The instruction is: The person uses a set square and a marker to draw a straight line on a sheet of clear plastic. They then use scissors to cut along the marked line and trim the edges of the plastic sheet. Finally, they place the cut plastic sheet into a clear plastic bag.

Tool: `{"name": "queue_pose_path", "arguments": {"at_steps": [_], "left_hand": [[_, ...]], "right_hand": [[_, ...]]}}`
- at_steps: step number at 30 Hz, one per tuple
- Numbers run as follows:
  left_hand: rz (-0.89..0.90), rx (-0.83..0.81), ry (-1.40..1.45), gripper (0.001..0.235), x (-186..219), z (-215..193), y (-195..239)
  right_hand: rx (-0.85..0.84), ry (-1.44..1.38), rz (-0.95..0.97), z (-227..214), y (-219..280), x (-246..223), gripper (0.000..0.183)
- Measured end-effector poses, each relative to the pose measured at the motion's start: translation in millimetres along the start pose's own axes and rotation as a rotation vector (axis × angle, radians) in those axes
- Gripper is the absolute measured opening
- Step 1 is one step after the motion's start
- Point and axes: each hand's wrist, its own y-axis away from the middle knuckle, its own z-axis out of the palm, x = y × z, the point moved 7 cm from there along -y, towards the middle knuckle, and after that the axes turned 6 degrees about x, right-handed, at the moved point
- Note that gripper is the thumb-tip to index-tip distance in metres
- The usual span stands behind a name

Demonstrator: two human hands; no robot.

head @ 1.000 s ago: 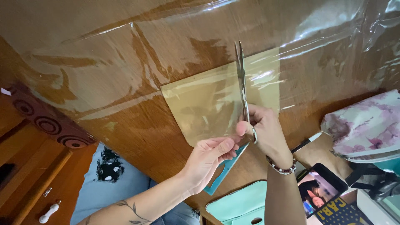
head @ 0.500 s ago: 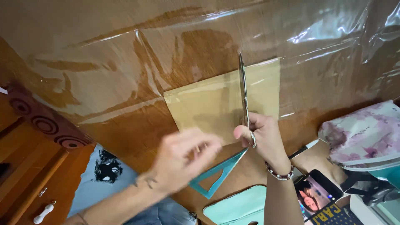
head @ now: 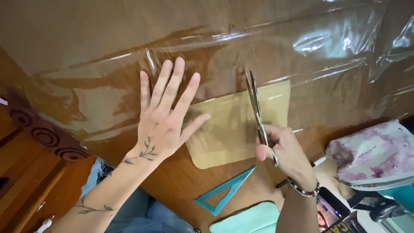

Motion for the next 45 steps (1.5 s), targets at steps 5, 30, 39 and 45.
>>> {"name": "queue_pose_path", "arguments": {"at_steps": [5, 30, 39, 45], "left_hand": [[-0.002, 0.009, 0.000, 0.075, -1, -2, 0], [0.000, 0.051, 0.022, 0.055, -9, -5, -2], [0.028, 0.077, 0.004, 0.050, -9, -4, -1], [0.025, 0.134, 0.016, 0.042, -9, -5, -2]], "right_hand": [[0.036, -0.045, -0.050, -1, -14, -17, 0.079], [0.172, -0.162, 0.013, 14, -22, -8, 0.052], [0.192, -0.131, -0.054, 11, -24, -30, 0.028], [0.185, -0.139, -0.045, 13, -25, -22, 0.048]]}}
